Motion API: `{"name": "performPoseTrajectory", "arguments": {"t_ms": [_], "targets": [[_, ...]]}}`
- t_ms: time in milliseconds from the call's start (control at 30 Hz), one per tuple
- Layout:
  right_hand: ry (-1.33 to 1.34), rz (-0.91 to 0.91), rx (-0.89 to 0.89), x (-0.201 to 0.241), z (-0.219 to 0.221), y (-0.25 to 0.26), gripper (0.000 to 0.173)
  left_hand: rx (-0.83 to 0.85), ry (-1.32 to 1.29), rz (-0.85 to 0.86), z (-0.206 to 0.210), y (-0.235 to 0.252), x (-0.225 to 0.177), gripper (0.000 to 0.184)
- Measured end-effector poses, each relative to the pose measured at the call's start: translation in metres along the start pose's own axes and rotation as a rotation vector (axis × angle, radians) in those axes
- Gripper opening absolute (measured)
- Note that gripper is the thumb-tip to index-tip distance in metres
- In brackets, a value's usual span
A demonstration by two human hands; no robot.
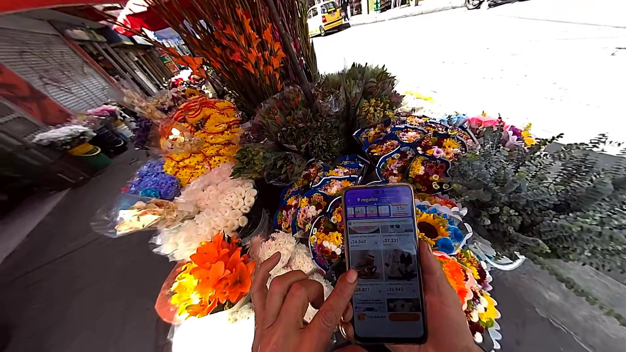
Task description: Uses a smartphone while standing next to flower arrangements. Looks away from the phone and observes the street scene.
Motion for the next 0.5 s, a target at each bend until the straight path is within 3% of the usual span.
{"name": "performPoseTrajectory", "arguments": {"t_ms": [500], "targets": [[-0.021,0.016,0.036,0.010,-0.003,0.004,0.071,0.127,0.040,-0.055,0.015,0.009,0.008,0.079]]}}
Point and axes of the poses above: each hand's wrist, its own y-axis towards the middle knuckle, its own z-axis out of the palm, x = y × z, the point moved 5 cm from there along y, towards the middle knuckle, and after that the axes turned 1 degree about y, right-handed, at the moved point
